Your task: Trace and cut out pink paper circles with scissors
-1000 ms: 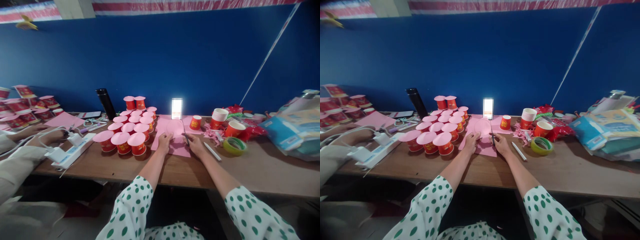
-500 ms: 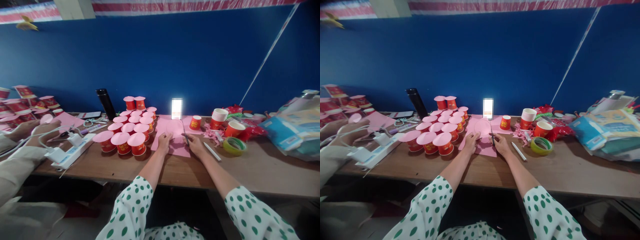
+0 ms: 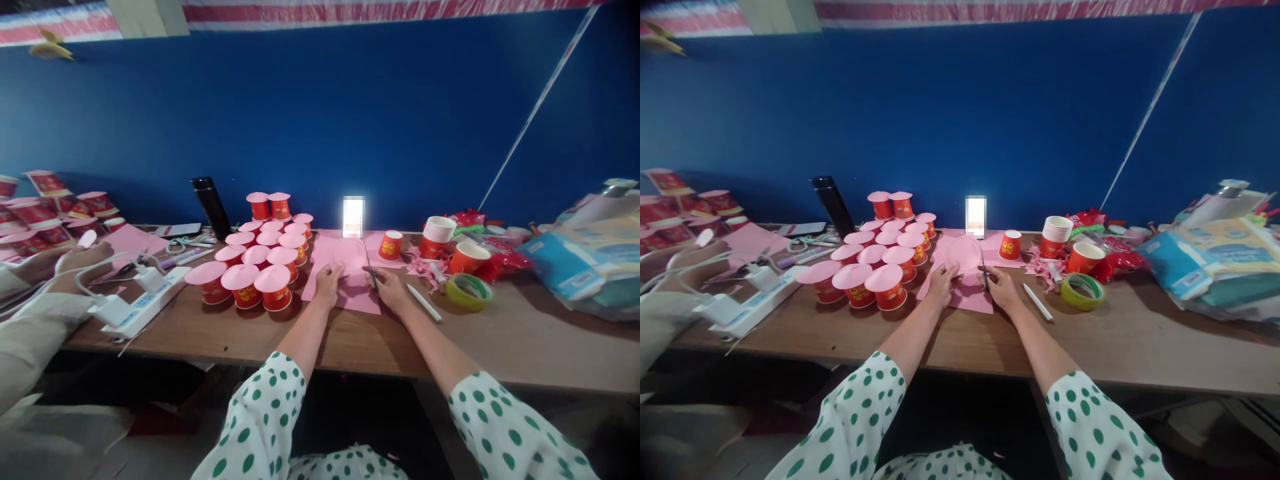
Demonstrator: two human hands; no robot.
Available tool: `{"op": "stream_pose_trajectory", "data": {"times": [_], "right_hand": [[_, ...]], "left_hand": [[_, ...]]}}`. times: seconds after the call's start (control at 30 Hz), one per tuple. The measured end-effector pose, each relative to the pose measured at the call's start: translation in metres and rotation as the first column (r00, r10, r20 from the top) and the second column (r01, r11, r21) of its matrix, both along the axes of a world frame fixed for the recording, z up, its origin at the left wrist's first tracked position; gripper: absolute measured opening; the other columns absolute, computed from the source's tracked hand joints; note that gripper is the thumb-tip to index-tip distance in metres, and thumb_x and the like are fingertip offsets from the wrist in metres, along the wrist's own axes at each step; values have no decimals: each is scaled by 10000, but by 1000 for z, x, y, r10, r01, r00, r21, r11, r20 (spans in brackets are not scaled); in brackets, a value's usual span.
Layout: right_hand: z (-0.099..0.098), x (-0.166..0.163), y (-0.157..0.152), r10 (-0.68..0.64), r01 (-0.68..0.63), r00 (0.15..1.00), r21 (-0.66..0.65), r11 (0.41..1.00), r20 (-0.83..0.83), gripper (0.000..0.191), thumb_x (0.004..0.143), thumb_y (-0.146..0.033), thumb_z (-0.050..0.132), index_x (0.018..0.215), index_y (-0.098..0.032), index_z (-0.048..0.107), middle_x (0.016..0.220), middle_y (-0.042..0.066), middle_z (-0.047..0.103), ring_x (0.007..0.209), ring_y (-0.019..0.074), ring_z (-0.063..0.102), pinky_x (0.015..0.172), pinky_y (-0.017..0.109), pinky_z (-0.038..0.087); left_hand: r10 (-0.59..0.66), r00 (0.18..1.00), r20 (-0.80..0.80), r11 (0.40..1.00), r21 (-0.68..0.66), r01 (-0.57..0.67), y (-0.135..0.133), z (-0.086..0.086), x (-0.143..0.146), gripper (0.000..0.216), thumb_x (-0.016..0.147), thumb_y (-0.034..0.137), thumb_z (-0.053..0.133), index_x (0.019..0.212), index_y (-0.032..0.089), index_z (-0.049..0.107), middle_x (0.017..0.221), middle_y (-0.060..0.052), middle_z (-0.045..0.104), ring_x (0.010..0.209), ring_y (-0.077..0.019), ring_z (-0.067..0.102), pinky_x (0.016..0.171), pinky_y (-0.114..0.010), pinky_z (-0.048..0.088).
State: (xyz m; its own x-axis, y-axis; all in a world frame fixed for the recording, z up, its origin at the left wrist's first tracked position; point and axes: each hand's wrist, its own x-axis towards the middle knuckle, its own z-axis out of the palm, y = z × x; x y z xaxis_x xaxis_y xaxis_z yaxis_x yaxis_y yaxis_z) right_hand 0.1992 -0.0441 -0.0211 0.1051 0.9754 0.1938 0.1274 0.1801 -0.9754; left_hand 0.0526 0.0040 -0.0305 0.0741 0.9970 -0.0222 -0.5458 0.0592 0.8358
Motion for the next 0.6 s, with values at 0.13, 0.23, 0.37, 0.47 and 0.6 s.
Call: {"op": "stream_pose_trajectory", "data": {"times": [0.13, 0.23, 0.37, 0.47, 0.6], "right_hand": [[2, -2, -1, -14, 14, 1000, -11, 1000, 3, 531, 630, -452, 643, 1052, -131, 611, 563, -20, 538, 450, 85, 463, 401, 200, 371], [4, -3, -3, -15, 16, 1000, -17, 1000, 12, 528, 641, -452, 632, 1054, -125, 607, 564, -16, 538, 455, 86, 462, 407, 201, 379], [5, -3, -4, -17, 18, 999, -7, 1000, 29, 537, 641, -458, 626, 1058, -119, 605, 564, -10, 538, 456, 90, 466, 401, 199, 371], [5, -3, -4, -19, 19, 999, 3, 1000, 48, 537, 646, -468, 615, 1053, -119, 608, 558, -8, 542, 452, 94, 467, 408, 208, 373], [3, -2, -2, -18, 17, 999, 16, 1000, 50, 528, 648, -466, 612, 1044, -117, 613, 545, -15, 534, 450, 94, 464, 415, 212, 371]], "left_hand": [[-8, 1000, -20, 1000, -12, 8, -2, 4, -1, 354, 566, 401, 713, 699, 157, 494, 553, 54, 482, 488, -96, 560, 387, -158, 359], [-22, 1000, -14, 1000, -13, 21, -3, 5, -1, 358, 581, 425, 698, 678, 166, 471, 531, 64, 459, 476, -99, 560, 390, -164, 374], [-28, 1000, 8, 999, -31, 28, -3, 6, 0, 353, 573, 396, 718, 716, 150, 509, 597, 33, 531, 500, -93, 569, 451, -185, 434], [-35, 999, 25, 999, -40, 36, -4, 7, 0, 346, 553, 337, 747, 745, 129, 547, 653, 3, 579, 509, -78, 563, 490, -189, 453], [-54, 996, 65, 998, -15, 55, -3, 5, 0, 326, 530, 271, 768, 731, 113, 565, 671, -2, 590, 551, -74, 570, 538, -186, 467]]}}
